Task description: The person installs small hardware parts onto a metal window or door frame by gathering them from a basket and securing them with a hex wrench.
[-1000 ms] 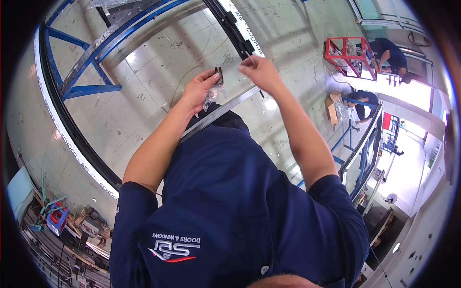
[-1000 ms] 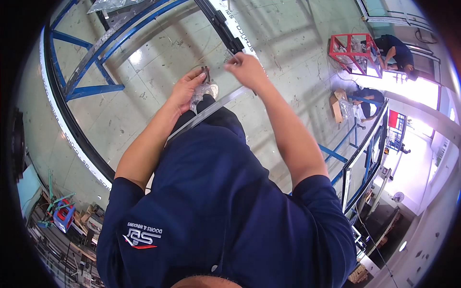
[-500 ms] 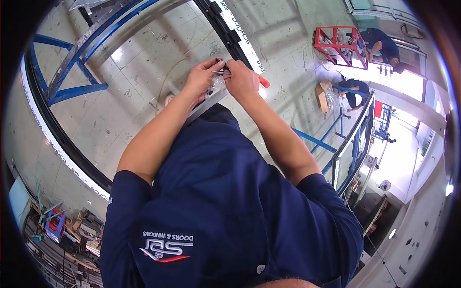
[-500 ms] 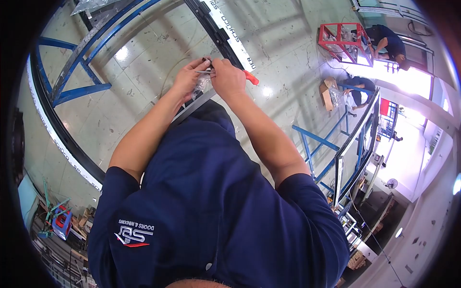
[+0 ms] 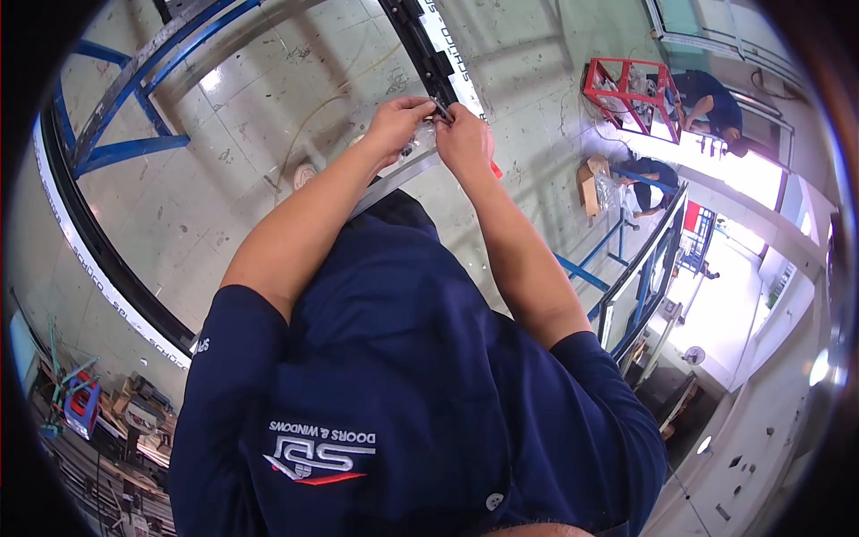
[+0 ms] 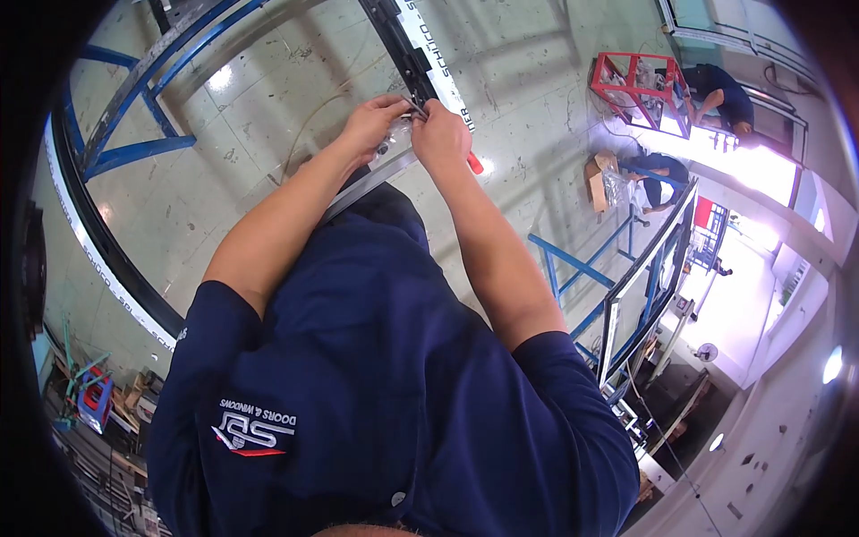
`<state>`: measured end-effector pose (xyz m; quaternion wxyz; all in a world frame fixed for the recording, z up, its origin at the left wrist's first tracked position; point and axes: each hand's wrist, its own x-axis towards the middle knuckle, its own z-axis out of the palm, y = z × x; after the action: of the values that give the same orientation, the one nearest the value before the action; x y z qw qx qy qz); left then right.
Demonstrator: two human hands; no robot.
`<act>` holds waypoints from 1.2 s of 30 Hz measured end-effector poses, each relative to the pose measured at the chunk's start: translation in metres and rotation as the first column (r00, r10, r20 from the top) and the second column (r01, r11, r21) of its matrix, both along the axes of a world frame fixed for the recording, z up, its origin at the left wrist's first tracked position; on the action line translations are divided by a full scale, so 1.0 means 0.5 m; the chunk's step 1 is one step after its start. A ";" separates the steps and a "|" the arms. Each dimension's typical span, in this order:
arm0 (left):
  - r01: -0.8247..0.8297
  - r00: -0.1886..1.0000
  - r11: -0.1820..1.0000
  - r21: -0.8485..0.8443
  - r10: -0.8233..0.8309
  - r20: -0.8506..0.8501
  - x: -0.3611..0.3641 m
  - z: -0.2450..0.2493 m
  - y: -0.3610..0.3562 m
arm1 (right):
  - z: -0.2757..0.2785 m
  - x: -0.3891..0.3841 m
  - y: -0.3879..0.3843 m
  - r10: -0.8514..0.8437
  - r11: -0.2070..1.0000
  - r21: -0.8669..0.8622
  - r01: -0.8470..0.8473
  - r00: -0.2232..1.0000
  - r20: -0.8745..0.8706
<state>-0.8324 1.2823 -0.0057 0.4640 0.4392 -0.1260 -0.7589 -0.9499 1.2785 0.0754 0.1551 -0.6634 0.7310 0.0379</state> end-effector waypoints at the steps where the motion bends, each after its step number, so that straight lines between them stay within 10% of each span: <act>1: 0.006 0.999 1.000 0.014 -0.007 0.040 -0.004 0.002 -0.006 | -0.006 -0.003 -0.005 0.009 1.000 0.003 -0.009 1.000 -0.001; 16: -0.127 0.962 0.990 0.063 0.107 0.253 -0.063 -0.025 -0.055 | -0.002 -0.006 -0.026 0.004 0.997 0.076 0.005 0.993 -0.120; 36: -0.305 0.822 0.949 0.076 0.222 0.525 -0.098 0.024 -0.058 | -0.004 -0.080 0.050 -0.113 0.993 0.047 0.107 0.983 0.145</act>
<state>-0.8815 1.2532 0.0065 0.4786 0.6724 -0.1222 -0.5513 -0.9899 1.3037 0.0735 0.2236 -0.6198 0.7522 -0.0056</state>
